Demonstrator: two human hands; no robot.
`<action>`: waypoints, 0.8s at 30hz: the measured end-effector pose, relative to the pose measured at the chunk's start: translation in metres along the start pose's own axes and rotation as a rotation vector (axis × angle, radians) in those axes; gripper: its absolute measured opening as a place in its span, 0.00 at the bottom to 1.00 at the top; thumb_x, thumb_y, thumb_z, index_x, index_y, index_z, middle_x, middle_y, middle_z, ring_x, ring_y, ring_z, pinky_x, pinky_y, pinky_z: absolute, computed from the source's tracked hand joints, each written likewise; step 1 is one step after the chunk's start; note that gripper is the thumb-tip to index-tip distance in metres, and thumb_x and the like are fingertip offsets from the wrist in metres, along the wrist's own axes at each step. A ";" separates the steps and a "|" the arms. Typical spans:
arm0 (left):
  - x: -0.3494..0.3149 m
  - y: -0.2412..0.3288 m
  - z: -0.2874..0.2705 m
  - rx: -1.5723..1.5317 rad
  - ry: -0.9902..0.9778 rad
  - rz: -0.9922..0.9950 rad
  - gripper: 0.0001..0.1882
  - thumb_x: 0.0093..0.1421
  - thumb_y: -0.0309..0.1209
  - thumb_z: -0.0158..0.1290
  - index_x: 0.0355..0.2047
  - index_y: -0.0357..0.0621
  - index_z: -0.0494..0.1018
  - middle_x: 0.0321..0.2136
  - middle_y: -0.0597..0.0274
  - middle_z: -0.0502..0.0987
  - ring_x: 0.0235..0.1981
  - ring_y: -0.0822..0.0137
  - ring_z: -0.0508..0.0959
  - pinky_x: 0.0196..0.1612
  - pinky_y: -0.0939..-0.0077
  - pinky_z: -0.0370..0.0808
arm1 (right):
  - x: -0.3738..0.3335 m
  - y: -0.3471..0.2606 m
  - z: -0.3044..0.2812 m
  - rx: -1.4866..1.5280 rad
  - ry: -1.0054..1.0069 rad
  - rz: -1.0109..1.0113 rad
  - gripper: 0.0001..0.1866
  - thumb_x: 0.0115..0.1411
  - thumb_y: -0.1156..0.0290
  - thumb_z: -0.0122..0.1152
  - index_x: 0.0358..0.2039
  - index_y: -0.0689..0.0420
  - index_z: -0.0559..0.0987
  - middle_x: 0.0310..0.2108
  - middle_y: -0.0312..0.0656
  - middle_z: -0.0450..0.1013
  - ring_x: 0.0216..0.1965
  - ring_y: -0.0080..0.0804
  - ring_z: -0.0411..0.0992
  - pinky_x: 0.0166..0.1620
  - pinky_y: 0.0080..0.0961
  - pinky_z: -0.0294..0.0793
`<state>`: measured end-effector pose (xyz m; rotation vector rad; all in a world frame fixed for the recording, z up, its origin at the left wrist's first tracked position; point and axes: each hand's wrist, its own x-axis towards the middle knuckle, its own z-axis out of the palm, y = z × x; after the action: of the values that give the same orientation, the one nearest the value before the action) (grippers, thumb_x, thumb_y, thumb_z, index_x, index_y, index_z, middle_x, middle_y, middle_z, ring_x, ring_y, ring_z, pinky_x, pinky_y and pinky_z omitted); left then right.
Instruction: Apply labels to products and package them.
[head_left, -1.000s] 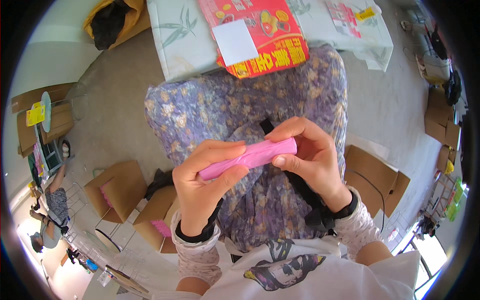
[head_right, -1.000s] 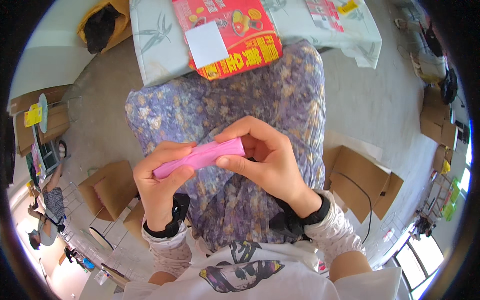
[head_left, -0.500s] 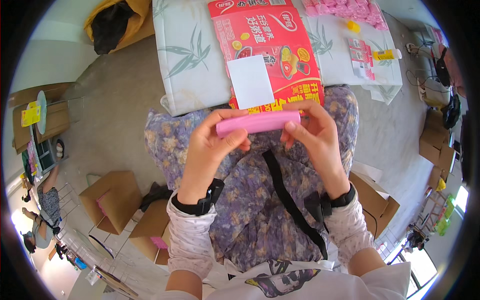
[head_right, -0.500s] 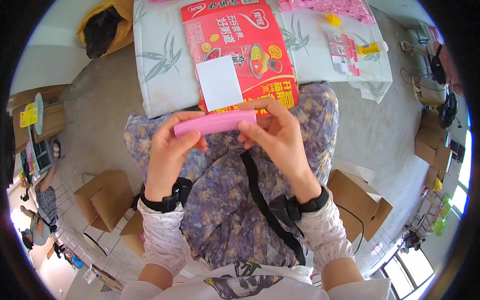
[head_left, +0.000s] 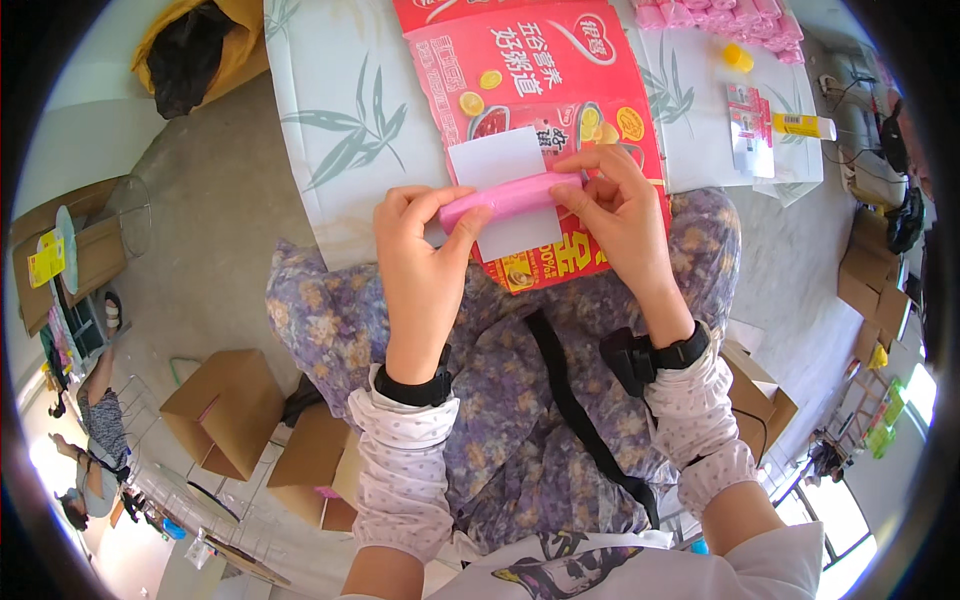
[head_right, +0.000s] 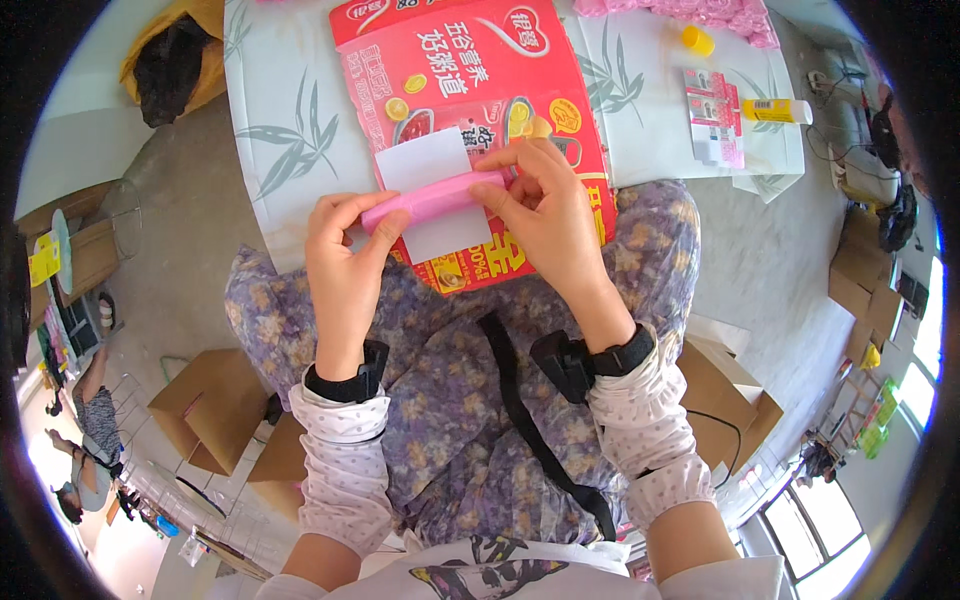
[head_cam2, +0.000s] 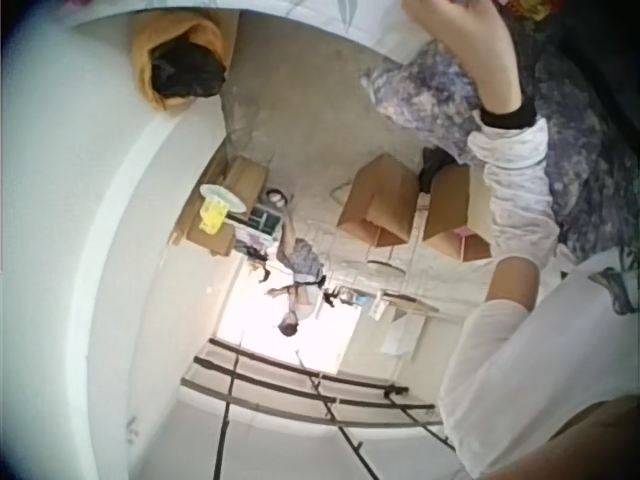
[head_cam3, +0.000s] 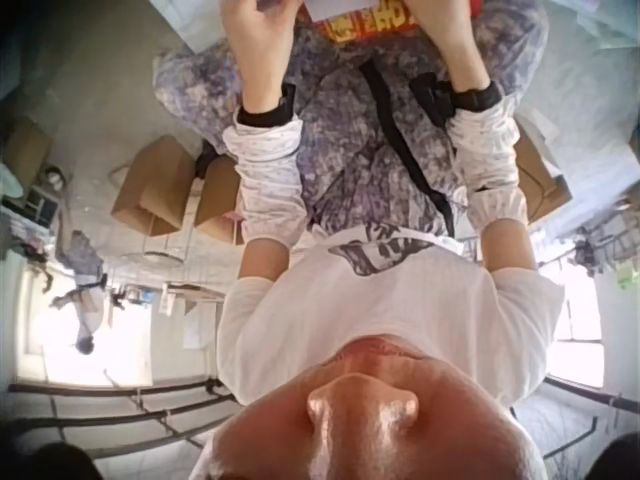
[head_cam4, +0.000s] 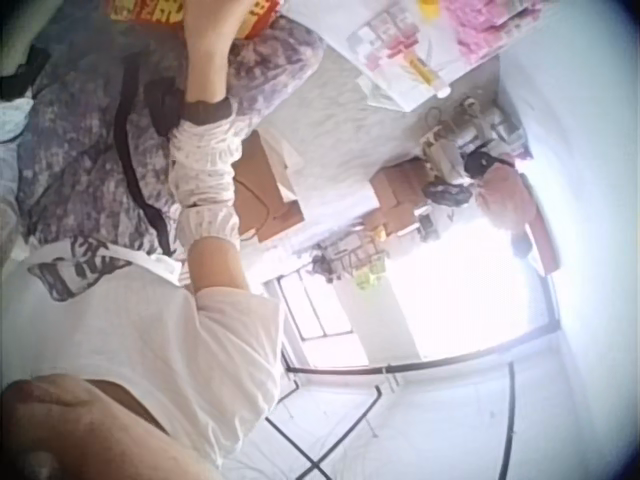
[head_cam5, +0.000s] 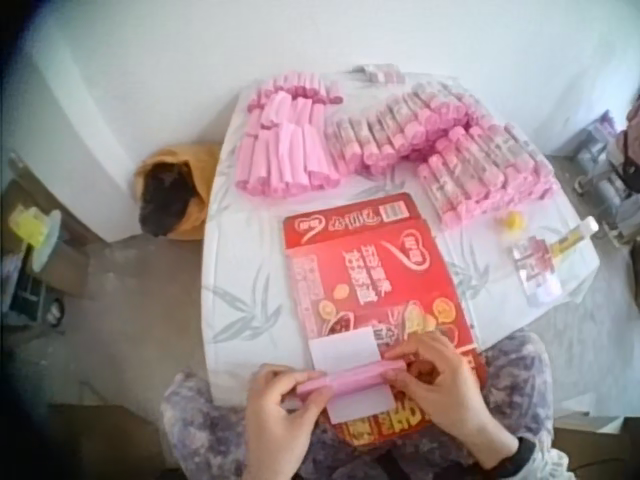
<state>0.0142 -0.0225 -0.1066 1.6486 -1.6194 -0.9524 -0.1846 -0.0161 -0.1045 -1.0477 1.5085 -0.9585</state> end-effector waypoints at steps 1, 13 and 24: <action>0.001 0.000 0.000 0.012 0.012 0.011 0.11 0.52 0.31 0.63 0.35 0.43 0.79 0.32 0.67 0.73 0.31 0.74 0.70 0.35 0.80 0.63 | 0.000 0.002 0.000 -0.111 0.011 -0.086 0.11 0.55 0.77 0.65 0.39 0.61 0.76 0.32 0.35 0.67 0.21 0.16 0.65 0.26 0.15 0.65; -0.066 0.055 -0.002 -1.347 -0.185 -0.932 0.21 0.62 0.23 0.47 0.54 0.26 0.61 0.52 0.45 0.69 0.55 0.58 0.70 0.52 0.72 0.73 | 0.005 0.007 -0.002 -0.147 0.043 -0.113 0.11 0.53 0.73 0.67 0.36 0.61 0.78 0.30 0.38 0.68 0.22 0.21 0.66 0.26 0.19 0.66; -0.072 0.059 0.030 -1.861 0.228 -1.122 0.22 0.59 0.22 0.50 0.54 0.35 0.63 0.54 0.55 0.67 0.57 0.63 0.66 0.56 0.67 0.66 | 0.002 0.003 0.001 -0.144 0.052 -0.123 0.10 0.52 0.74 0.66 0.35 0.61 0.78 0.30 0.38 0.69 0.22 0.22 0.66 0.27 0.20 0.66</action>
<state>-0.0414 0.0481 -0.0688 0.8749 0.7342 -1.7264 -0.1844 -0.0170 -0.1078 -1.2384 1.5892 -0.9796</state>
